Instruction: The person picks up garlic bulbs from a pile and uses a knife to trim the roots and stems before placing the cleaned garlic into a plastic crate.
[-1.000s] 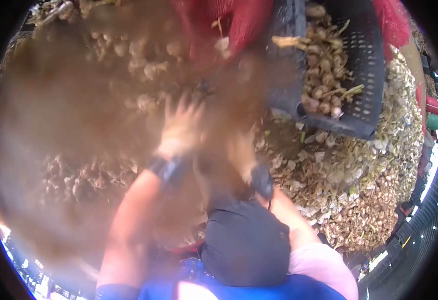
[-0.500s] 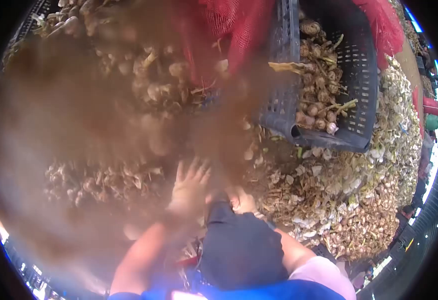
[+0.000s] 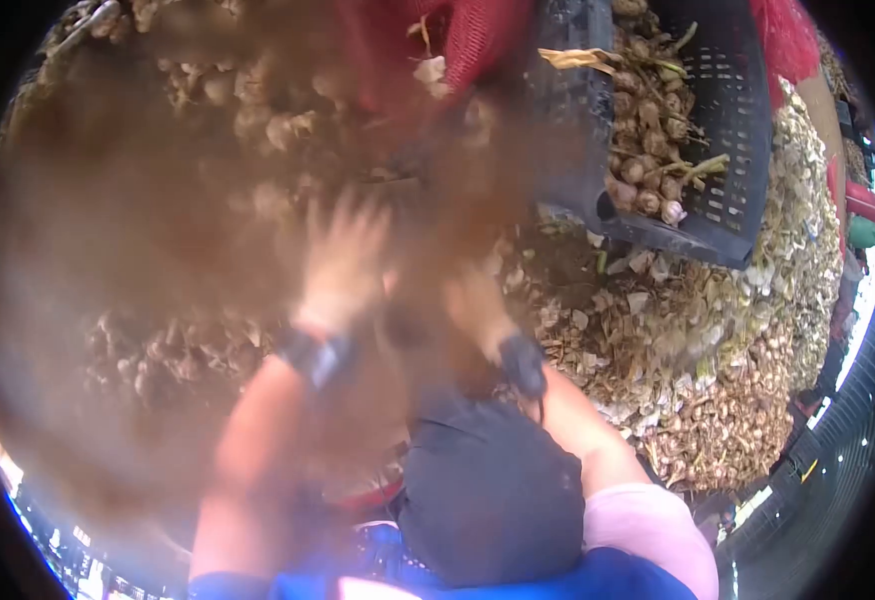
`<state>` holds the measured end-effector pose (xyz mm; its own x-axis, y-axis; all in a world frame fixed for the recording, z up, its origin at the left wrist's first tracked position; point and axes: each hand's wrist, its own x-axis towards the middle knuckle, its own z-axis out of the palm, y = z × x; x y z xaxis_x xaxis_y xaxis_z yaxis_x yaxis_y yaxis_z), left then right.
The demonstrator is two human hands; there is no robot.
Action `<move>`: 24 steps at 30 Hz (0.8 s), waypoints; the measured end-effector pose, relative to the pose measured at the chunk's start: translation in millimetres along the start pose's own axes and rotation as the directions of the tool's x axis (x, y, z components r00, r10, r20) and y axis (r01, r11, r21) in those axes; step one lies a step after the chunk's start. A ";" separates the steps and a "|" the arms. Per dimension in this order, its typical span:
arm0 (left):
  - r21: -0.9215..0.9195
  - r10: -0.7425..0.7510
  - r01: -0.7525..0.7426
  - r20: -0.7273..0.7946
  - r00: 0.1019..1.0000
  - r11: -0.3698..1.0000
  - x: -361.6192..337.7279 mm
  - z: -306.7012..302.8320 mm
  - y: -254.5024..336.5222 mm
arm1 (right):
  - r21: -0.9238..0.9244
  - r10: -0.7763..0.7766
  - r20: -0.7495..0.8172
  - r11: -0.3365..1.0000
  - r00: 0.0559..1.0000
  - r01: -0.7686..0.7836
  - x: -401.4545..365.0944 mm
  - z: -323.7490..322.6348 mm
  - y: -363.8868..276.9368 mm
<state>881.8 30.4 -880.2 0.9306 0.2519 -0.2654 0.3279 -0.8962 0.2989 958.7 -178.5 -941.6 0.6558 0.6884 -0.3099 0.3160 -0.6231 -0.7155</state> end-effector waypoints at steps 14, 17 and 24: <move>0.117 0.009 -0.013 0.029 1.000 0.993 12.3 -9.4 3.2 | -0.145 0.130 -0.094 0.979 0.987 -0.142 0.9 0.8 -7.6; -0.010 0.064 -0.064 0.144 0.988 0.998 -60.3 31.4 23.2 | 0.066 0.008 0.044 0.998 0.999 -0.011 -63.6 9.9 25.9; -0.159 -0.035 0.026 -0.057 0.998 0.987 25.5 -16.5 2.7 | 0.020 0.119 0.083 0.992 0.989 -0.121 26.0 -15.4 -11.2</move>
<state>909.1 40.4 -871.1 0.9263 0.3035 -0.2235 0.3733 -0.8201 0.4337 982.8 -159.3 -932.0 0.6299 0.6375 -0.4436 0.2207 -0.6946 -0.6847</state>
